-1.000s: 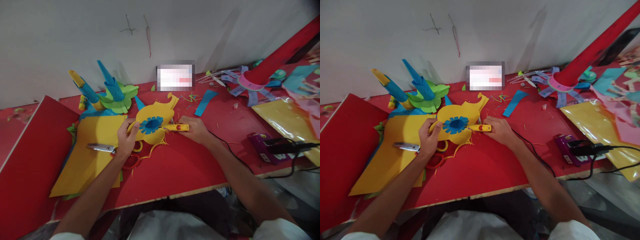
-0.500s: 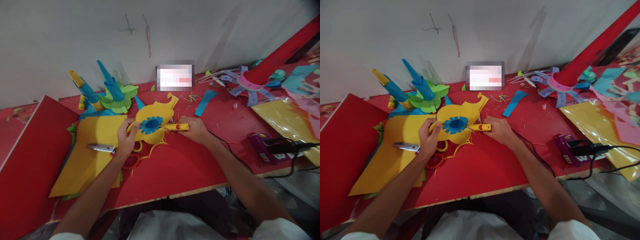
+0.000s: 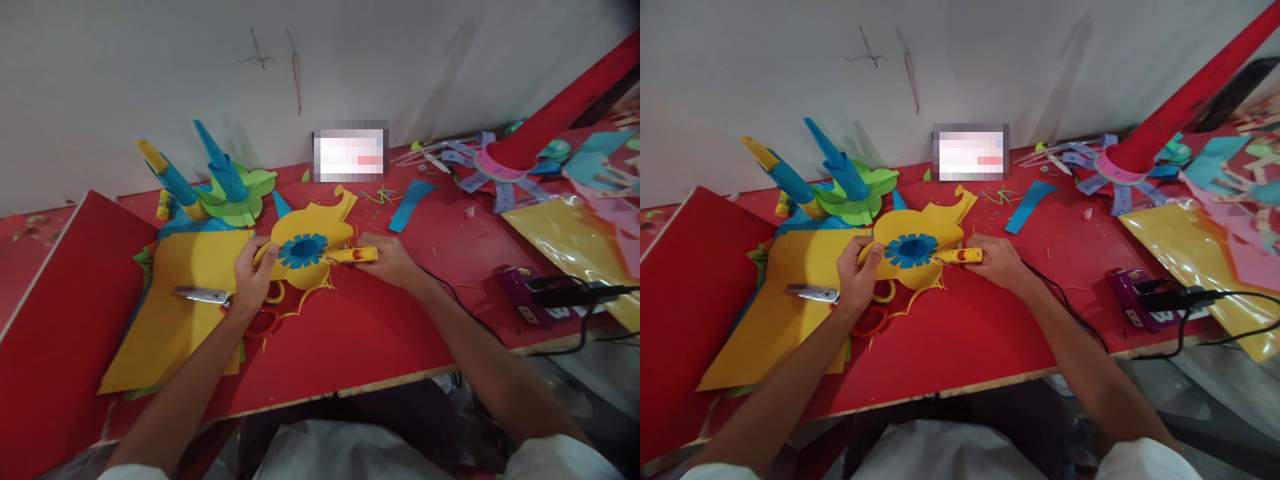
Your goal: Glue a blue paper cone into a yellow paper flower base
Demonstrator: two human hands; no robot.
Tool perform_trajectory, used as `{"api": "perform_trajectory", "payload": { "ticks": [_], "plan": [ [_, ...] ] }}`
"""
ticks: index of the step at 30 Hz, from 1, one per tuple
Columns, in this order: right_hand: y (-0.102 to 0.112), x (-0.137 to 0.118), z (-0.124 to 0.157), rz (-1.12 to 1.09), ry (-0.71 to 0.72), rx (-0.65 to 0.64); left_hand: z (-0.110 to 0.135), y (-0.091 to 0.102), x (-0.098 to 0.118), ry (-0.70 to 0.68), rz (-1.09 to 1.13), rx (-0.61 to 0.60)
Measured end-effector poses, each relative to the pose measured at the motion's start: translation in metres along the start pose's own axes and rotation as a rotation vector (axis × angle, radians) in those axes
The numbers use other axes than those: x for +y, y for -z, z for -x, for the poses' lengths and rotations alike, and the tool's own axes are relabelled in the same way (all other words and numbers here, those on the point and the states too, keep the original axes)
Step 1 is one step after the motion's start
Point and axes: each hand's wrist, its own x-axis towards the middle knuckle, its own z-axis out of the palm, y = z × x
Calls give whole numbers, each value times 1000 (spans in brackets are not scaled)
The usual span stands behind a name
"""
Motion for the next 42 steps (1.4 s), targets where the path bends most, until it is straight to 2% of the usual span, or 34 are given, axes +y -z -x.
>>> {"api": "perform_trajectory", "payload": {
  "ticks": [14,21,42],
  "plan": [
    [3,-4,2,-17,-57,86,1,0,-1,0,10,-3],
    [5,0,2,38,-16,41,0,1,0,3,4,-16],
    [-2,-2,1,-52,-43,15,0,1,1,10,17,-11]
  ]
}}
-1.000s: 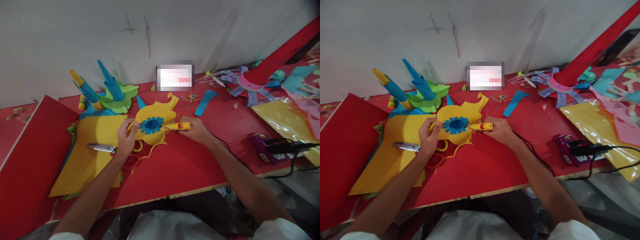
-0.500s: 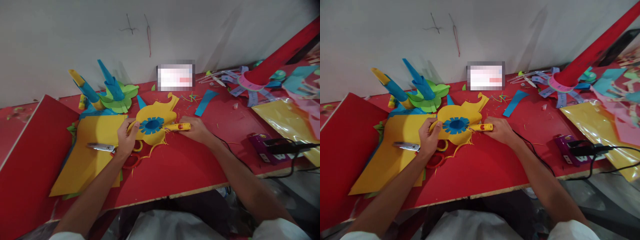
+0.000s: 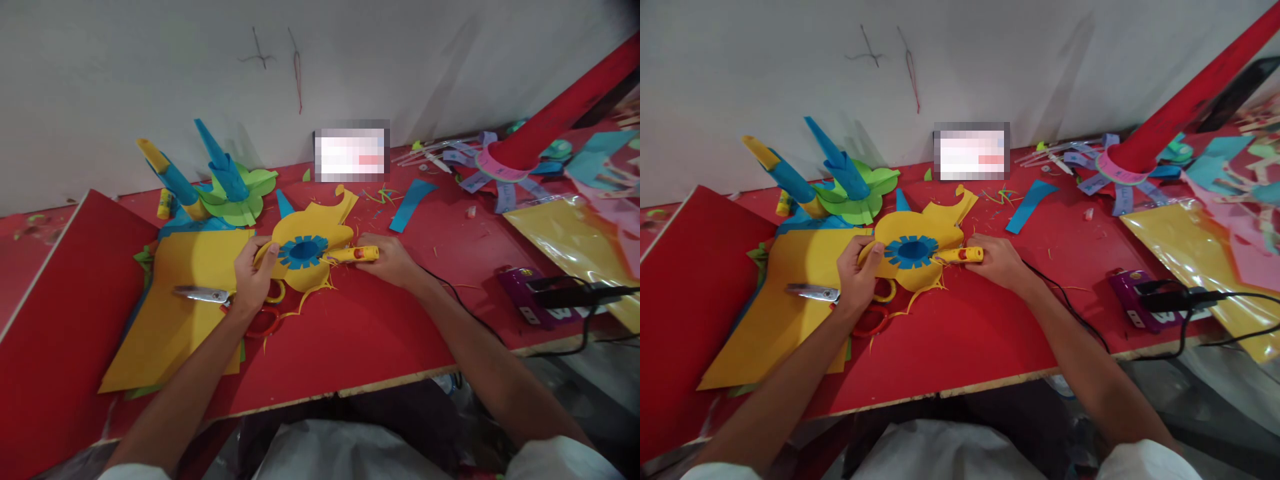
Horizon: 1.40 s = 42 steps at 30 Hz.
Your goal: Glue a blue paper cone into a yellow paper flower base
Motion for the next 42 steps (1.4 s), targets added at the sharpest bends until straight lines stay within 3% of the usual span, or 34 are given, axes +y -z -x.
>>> {"api": "perform_trajectory", "payload": {
  "ticks": [7,13,23,42],
  "plan": [
    [5,0,1,35,-11,-16,0,1,-2,-2,-12,-8],
    [16,1,5,-84,63,-19,0,0,-3,-29,4,-11],
    [5,3,-1,94,70,-43,0,0,-3,-23,8,0],
    [5,1,0,95,120,-33,0,0,-3,-32,19,2]
  ]
}}
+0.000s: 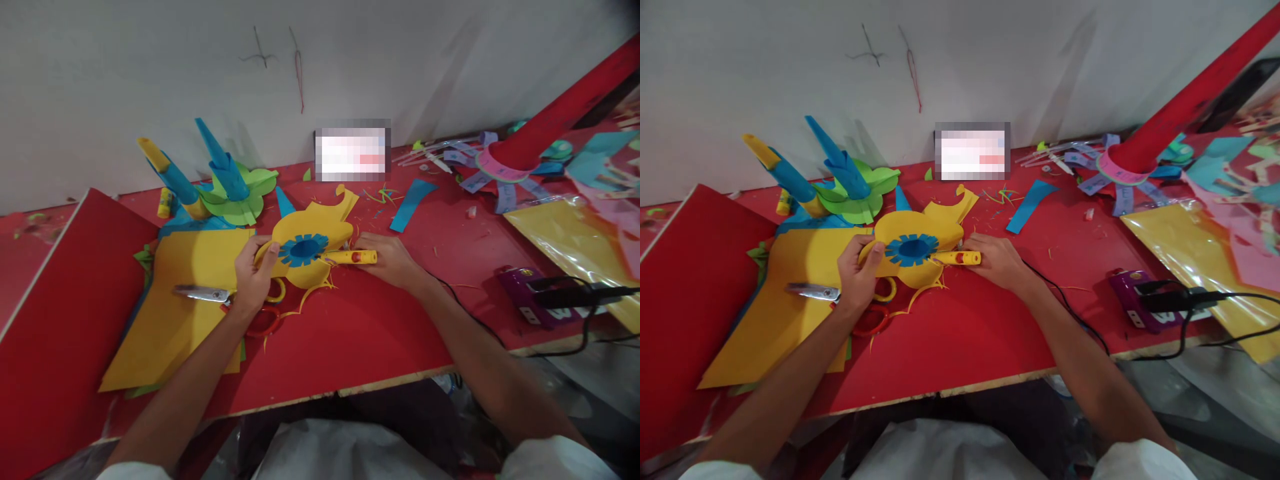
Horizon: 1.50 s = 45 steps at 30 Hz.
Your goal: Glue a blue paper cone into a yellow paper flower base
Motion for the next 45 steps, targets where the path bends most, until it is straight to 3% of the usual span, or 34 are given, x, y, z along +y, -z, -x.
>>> {"api": "perform_trajectory", "payload": {
  "ticks": [45],
  "plan": [
    [-9,-11,0,61,15,-43,1,1,-1,50,-9,-10]
  ]
}}
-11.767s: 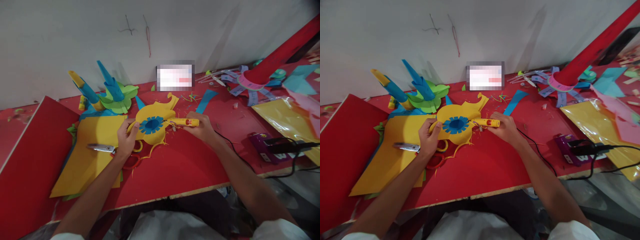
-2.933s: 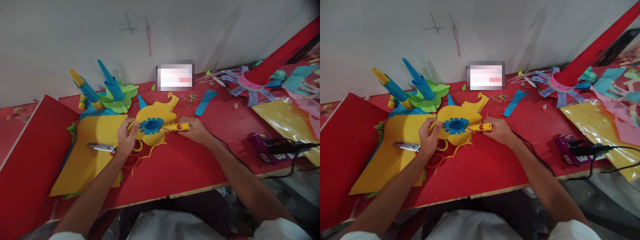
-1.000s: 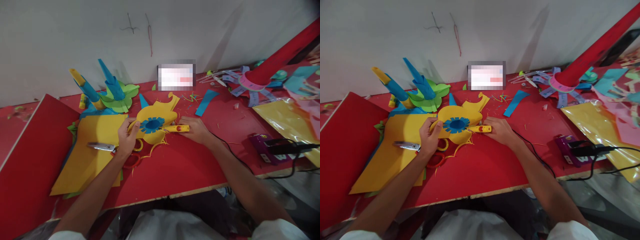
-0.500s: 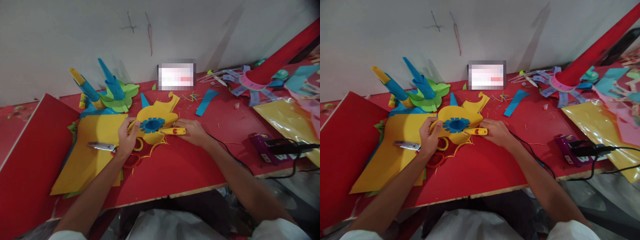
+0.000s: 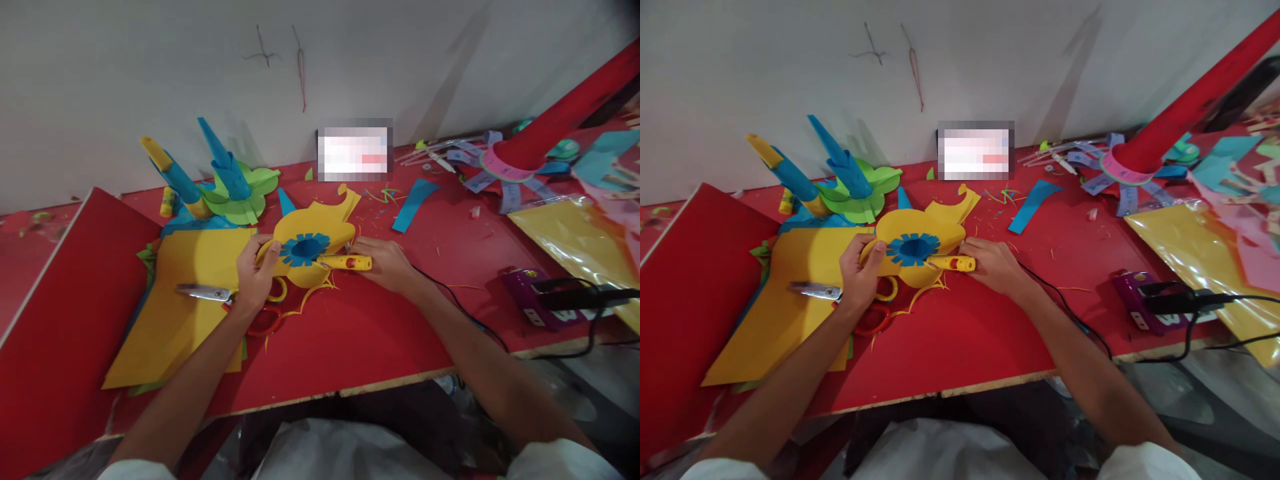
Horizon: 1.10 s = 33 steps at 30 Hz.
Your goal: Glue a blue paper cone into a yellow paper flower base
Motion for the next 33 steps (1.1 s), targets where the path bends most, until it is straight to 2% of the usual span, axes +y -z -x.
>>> {"api": "perform_trajectory", "payload": {
  "ticks": [20,33],
  "plan": [
    [0,-4,-1,-120,-5,-23,0,-1,1,2,27,17],
    [0,-5,-2,-120,-6,-28,0,-2,0,24,42,8]
  ]
}}
